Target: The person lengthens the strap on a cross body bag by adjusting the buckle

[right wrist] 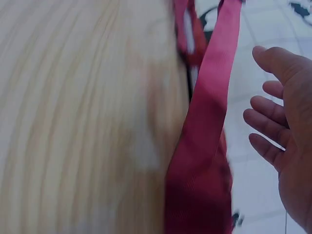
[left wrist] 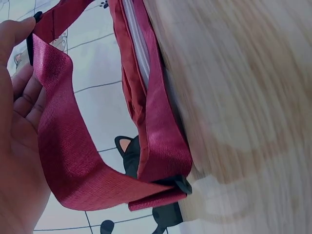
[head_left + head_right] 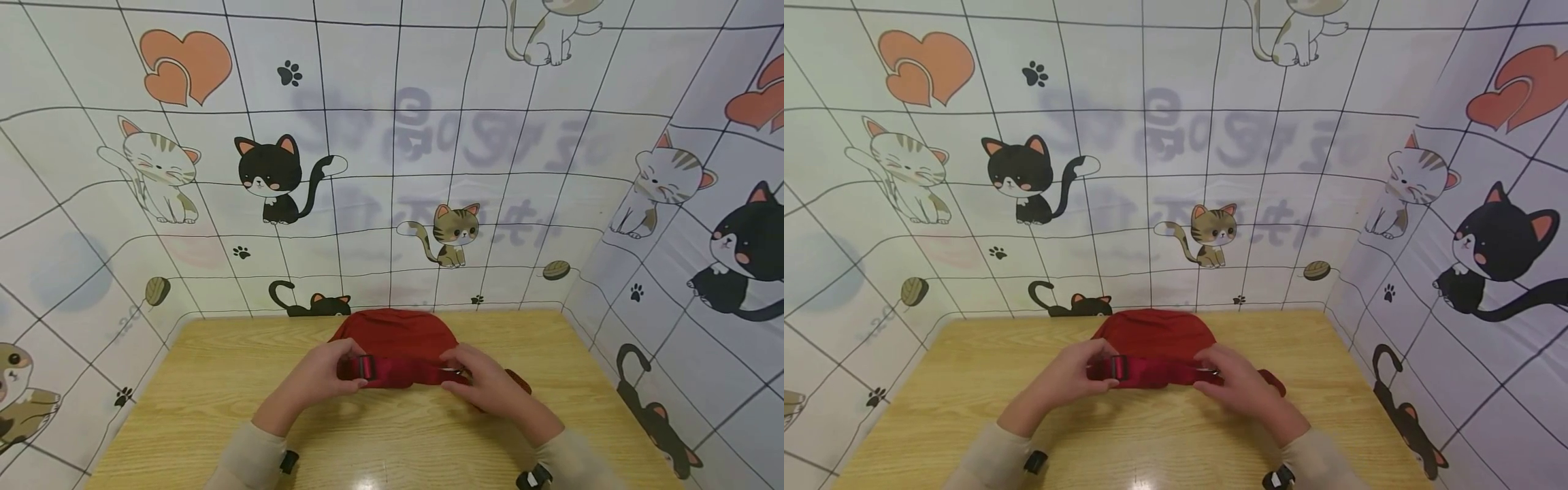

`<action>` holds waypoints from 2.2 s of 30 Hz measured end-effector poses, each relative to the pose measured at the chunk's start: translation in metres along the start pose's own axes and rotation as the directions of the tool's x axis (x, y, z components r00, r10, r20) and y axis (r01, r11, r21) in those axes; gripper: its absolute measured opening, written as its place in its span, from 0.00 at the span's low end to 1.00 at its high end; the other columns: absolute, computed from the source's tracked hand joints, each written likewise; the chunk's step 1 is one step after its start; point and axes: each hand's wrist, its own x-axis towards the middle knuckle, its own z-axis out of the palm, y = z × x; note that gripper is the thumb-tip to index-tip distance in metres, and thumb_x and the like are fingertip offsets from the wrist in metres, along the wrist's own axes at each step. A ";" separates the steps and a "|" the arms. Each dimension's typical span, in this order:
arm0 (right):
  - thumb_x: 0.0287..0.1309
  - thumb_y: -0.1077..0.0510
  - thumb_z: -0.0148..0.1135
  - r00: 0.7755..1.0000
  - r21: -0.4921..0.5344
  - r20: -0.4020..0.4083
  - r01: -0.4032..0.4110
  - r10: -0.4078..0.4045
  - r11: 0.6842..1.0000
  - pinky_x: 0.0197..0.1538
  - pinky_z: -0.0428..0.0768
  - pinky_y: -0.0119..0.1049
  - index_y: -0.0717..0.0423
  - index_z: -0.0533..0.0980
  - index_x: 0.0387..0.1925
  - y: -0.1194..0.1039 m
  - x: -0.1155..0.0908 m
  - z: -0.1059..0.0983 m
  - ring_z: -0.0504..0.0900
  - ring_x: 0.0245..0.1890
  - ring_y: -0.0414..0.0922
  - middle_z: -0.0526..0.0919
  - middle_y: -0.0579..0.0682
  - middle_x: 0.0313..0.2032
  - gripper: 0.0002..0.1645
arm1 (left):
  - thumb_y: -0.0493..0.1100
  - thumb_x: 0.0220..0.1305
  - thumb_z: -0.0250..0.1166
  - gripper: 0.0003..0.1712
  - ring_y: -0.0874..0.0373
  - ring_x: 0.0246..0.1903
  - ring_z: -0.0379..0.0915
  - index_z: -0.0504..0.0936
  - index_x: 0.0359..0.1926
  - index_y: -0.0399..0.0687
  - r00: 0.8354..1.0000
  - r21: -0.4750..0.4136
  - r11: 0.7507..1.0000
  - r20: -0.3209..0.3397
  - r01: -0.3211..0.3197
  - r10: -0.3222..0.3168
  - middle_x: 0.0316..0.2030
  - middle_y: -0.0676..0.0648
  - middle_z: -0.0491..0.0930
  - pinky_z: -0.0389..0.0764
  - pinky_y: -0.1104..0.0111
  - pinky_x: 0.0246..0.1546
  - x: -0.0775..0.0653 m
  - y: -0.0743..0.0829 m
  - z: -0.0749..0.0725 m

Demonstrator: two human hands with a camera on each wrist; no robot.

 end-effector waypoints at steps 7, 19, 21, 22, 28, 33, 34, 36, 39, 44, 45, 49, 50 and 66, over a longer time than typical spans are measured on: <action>0.69 0.50 0.79 0.992 -0.012 -0.028 0.124 -0.124 0.992 0.66 0.82 0.52 0.53 0.78 0.69 -0.041 0.031 0.023 0.81 0.65 0.47 0.82 0.48 0.64 0.32 | 0.45 0.63 0.85 0.22 0.66 0.41 0.82 0.83 0.53 0.65 1.000 -0.081 0.997 0.020 -0.011 0.013 0.41 0.66 0.85 0.85 0.65 0.45 0.002 0.003 0.006; 0.66 0.47 0.82 0.984 -0.071 -0.021 0.177 -0.179 0.982 0.57 0.82 0.40 0.43 0.78 0.66 -0.072 0.064 0.053 0.80 0.54 0.41 0.80 0.36 0.55 0.32 | 0.46 0.65 0.84 0.23 0.64 0.43 0.83 0.83 0.56 0.66 0.998 -0.145 0.988 0.045 -0.045 0.052 0.43 0.65 0.85 0.86 0.65 0.47 0.006 0.006 0.012; 0.65 0.48 0.83 0.980 -0.100 -0.038 0.191 -0.196 0.976 0.56 0.82 0.39 0.42 0.79 0.64 -0.072 0.065 0.054 0.80 0.52 0.42 0.80 0.37 0.53 0.30 | 0.46 0.65 0.84 0.23 0.64 0.43 0.83 0.83 0.57 0.65 0.998 -0.142 0.989 0.044 -0.041 0.048 0.43 0.65 0.85 0.86 0.65 0.46 0.006 0.007 0.013; 0.64 0.48 0.83 0.979 -0.114 -0.041 0.196 -0.201 0.974 0.55 0.82 0.39 0.43 0.80 0.63 -0.072 0.064 0.053 0.79 0.52 0.42 0.80 0.37 0.52 0.30 | 0.46 0.66 0.84 0.23 0.65 0.43 0.83 0.84 0.57 0.65 0.998 -0.137 0.990 0.045 -0.038 0.045 0.43 0.65 0.85 0.85 0.66 0.46 0.006 0.007 0.013; 0.64 0.48 0.84 0.984 -0.130 -0.030 0.172 -0.177 0.976 0.53 0.81 0.36 0.43 0.80 0.61 -0.073 0.062 0.051 0.76 0.50 0.37 0.78 0.37 0.51 0.29 | 0.50 0.67 0.82 0.22 0.65 0.43 0.83 0.84 0.58 0.65 0.997 -0.127 0.992 0.075 -0.025 0.035 0.43 0.65 0.86 0.85 0.65 0.46 0.007 0.008 0.014; 0.65 0.51 0.83 0.995 -0.044 0.001 0.098 -0.098 0.994 0.50 0.83 0.35 0.45 0.76 0.62 -0.076 0.057 0.046 0.80 0.46 0.36 0.75 0.37 0.52 0.30 | 0.50 0.74 0.76 0.13 0.65 0.44 0.83 0.84 0.55 0.64 0.995 -0.122 0.992 0.095 -0.006 0.018 0.44 0.65 0.86 0.85 0.64 0.48 0.006 0.006 0.012; 0.65 0.51 0.83 0.996 -0.039 0.003 0.092 -0.092 0.995 0.49 0.83 0.35 0.45 0.76 0.61 -0.076 0.056 0.045 0.80 0.45 0.36 0.75 0.37 0.52 0.29 | 0.48 0.76 0.74 0.11 0.65 0.43 0.82 0.85 0.54 0.63 0.995 -0.121 0.993 0.097 -0.004 0.016 0.43 0.64 0.86 0.84 0.64 0.47 0.005 0.004 0.011; 0.65 0.52 0.82 0.995 -0.046 -0.001 0.097 -0.097 0.994 0.48 0.83 0.35 0.46 0.75 0.61 -0.076 0.055 0.044 0.82 0.42 0.37 0.75 0.37 0.52 0.29 | 0.45 0.79 0.72 0.06 0.64 0.40 0.81 0.85 0.51 0.62 0.995 -0.122 0.993 0.102 0.001 0.011 0.40 0.64 0.85 0.84 0.65 0.45 0.004 0.002 0.010; 0.65 0.51 0.82 0.994 -0.073 -0.002 0.109 -0.109 0.991 0.46 0.82 0.34 0.45 0.75 0.60 -0.075 0.054 0.043 0.83 0.40 0.39 0.75 0.36 0.51 0.29 | 0.42 0.80 0.69 0.05 0.63 0.37 0.80 0.87 0.48 0.60 0.994 -0.150 0.989 0.112 0.009 0.008 0.36 0.62 0.85 0.83 0.66 0.41 0.002 0.000 0.006; 0.65 0.51 0.82 0.992 -0.077 0.010 0.124 -0.123 0.989 0.44 0.81 0.33 0.43 0.76 0.62 -0.073 0.054 0.041 0.81 0.39 0.38 0.76 0.34 0.52 0.30 | 0.43 0.81 0.69 0.04 0.64 0.34 0.78 0.87 0.46 0.59 0.991 -0.167 0.985 0.134 0.034 -0.011 0.34 0.60 0.84 0.82 0.67 0.39 0.001 0.001 0.001; 0.65 0.51 0.82 0.992 -0.077 0.010 0.128 -0.128 0.989 0.43 0.81 0.32 0.42 0.76 0.62 -0.073 0.054 0.041 0.80 0.38 0.37 0.76 0.34 0.52 0.30 | 0.43 0.81 0.69 0.04 0.64 0.33 0.77 0.87 0.45 0.59 0.990 -0.164 0.986 0.139 0.041 -0.018 0.33 0.60 0.83 0.81 0.67 0.38 0.000 0.001 0.001; 0.65 0.51 0.82 0.988 -0.077 0.000 0.156 -0.156 0.985 0.43 0.81 0.32 0.42 0.76 0.63 -0.072 0.053 0.039 0.79 0.38 0.35 0.76 0.33 0.52 0.30 | 0.46 0.81 0.69 0.06 0.67 0.29 0.74 0.88 0.41 0.61 0.987 -0.150 0.987 0.154 0.057 -0.034 0.28 0.61 0.81 0.78 0.69 0.32 -0.001 0.000 0.000; 0.64 0.51 0.82 0.987 -0.076 -0.001 0.162 -0.162 0.984 0.43 0.81 0.32 0.42 0.76 0.63 -0.072 0.053 0.038 0.79 0.38 0.35 0.76 0.33 0.52 0.30 | 0.47 0.81 0.69 0.07 0.67 0.28 0.73 0.89 0.41 0.61 0.987 -0.148 0.987 0.155 0.055 -0.032 0.27 0.61 0.81 0.78 0.69 0.30 -0.001 0.000 0.000; 0.63 0.56 0.83 0.973 0.015 -0.014 0.230 -0.230 0.973 0.47 0.84 0.33 0.44 0.77 0.62 -0.072 0.053 0.038 0.81 0.44 0.35 0.79 0.36 0.53 0.31 | 0.42 0.79 0.70 0.09 0.67 0.31 0.75 0.89 0.39 0.62 0.994 -0.194 0.981 0.102 -0.030 0.051 0.29 0.62 0.81 0.78 0.70 0.33 0.005 0.004 0.007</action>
